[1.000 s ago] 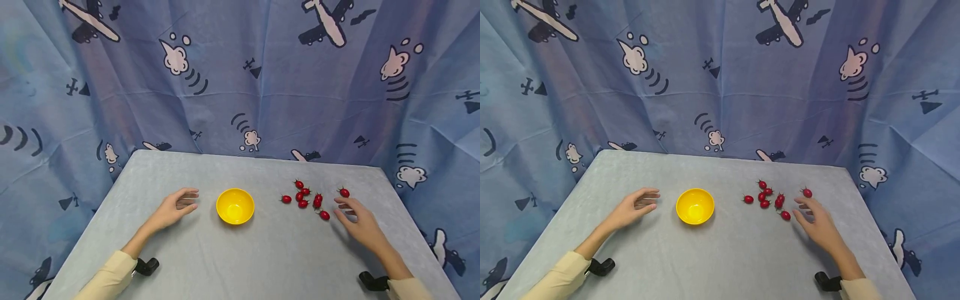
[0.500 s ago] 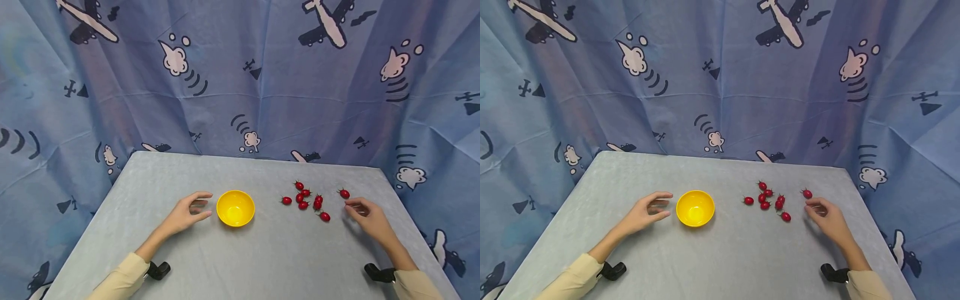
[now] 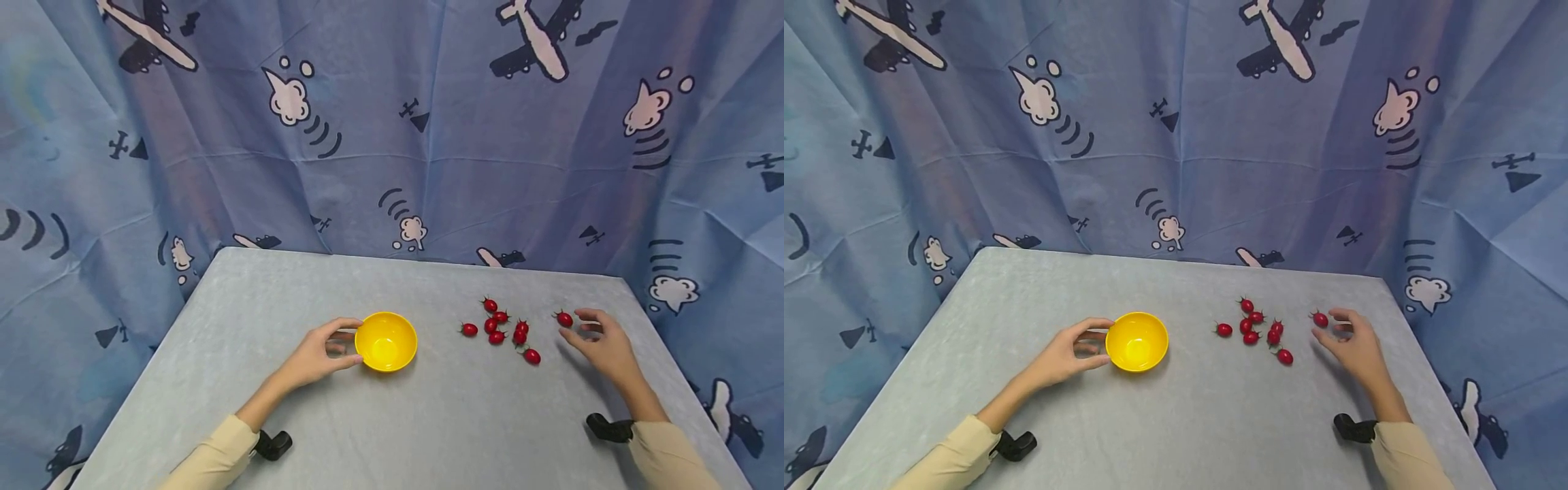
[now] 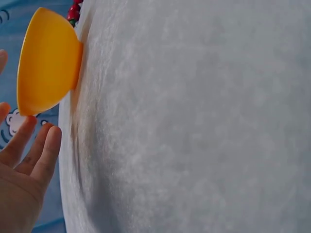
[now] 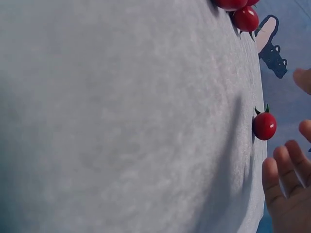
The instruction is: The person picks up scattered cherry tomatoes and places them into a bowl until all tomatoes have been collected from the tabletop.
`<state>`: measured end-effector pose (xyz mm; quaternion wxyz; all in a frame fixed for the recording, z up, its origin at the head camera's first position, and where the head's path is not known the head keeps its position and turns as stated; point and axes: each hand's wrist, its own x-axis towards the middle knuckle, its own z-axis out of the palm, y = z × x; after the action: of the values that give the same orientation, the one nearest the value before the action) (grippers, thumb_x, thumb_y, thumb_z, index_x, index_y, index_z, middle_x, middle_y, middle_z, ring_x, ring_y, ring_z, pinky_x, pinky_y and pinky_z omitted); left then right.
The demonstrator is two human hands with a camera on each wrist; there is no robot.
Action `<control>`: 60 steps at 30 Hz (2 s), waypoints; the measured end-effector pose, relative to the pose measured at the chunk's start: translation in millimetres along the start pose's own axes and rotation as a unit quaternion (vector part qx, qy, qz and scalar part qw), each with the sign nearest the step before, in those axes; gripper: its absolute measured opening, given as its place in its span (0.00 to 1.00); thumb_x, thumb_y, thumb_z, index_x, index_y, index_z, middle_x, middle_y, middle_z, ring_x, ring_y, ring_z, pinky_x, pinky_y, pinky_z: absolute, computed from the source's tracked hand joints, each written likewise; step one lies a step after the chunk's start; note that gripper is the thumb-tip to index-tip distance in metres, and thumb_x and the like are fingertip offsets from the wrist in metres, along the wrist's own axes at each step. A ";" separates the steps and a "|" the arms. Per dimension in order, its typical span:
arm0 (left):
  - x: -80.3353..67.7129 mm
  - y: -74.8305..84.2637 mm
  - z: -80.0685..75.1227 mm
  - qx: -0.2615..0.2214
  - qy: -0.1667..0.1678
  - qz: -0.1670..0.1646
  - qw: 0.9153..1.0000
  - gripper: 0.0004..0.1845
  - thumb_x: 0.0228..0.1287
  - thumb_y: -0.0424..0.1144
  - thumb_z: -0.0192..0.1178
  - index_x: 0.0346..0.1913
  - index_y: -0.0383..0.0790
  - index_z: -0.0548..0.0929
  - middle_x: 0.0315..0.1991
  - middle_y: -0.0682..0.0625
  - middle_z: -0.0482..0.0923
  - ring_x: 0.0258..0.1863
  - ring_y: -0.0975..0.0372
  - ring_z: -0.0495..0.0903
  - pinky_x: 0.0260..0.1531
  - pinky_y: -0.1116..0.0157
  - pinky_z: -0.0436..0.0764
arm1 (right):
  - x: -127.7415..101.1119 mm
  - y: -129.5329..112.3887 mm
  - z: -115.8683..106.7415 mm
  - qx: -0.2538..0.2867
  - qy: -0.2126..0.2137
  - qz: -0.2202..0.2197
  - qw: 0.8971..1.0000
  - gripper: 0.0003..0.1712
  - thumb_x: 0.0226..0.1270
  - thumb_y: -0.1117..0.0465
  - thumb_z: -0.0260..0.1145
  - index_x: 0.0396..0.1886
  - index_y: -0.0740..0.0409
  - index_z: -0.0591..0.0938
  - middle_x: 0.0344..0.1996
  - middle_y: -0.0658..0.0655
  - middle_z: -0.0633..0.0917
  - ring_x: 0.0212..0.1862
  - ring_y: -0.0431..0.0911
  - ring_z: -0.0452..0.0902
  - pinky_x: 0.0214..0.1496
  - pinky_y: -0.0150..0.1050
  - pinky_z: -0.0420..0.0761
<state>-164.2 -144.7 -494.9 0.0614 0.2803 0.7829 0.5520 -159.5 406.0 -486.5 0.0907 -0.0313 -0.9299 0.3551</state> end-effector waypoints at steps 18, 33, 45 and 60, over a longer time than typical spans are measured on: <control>2.8 39.5 6.2 0.012 0.016 -0.013 1.000 0.30 0.60 0.26 0.73 0.64 0.23 0.74 0.60 0.31 0.74 0.55 0.39 0.78 0.50 0.42 0.80 | 19.1 10.5 16.7 -0.035 0.014 0.034 0.999 0.39 0.66 0.49 0.74 0.64 0.72 0.72 0.53 0.74 0.78 0.52 0.64 0.75 0.50 0.59 0.76; 5.1 41.4 7.9 0.013 0.017 -0.015 1.000 0.29 0.60 0.26 0.72 0.63 0.24 0.75 0.59 0.32 0.75 0.54 0.41 0.79 0.51 0.43 0.80 | 21.6 13.9 14.6 -0.059 0.052 0.020 0.997 0.20 0.66 0.64 0.71 0.53 0.70 0.80 0.44 0.70 0.83 0.44 0.59 0.79 0.39 0.34 0.75; 8.0 4.4 8.5 0.023 0.016 -0.025 0.999 0.31 0.59 0.29 0.75 0.65 0.29 0.77 0.60 0.36 0.76 0.55 0.44 0.79 0.51 0.46 0.81 | 4.6 0.3 6.8 0.059 0.049 -0.004 0.997 0.22 0.71 0.59 0.70 0.58 0.69 0.80 0.49 0.66 0.82 0.41 0.28 0.74 0.39 0.18 0.76; 7.4 -3.8 3.3 0.049 0.011 -0.008 0.999 0.32 0.60 0.41 0.76 0.67 0.41 0.78 0.61 0.49 0.77 0.54 0.56 0.81 0.51 0.57 0.83 | 8.0 -61.9 32.9 0.123 0.017 -0.035 0.992 0.22 0.71 0.57 0.71 0.58 0.66 0.81 0.51 0.65 0.83 0.46 0.37 0.77 0.47 0.20 0.76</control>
<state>-170.5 -139.1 -498.0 0.0429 0.2704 0.8120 0.5154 -173.3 339.3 -468.1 0.1221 0.0061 -0.8781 0.4626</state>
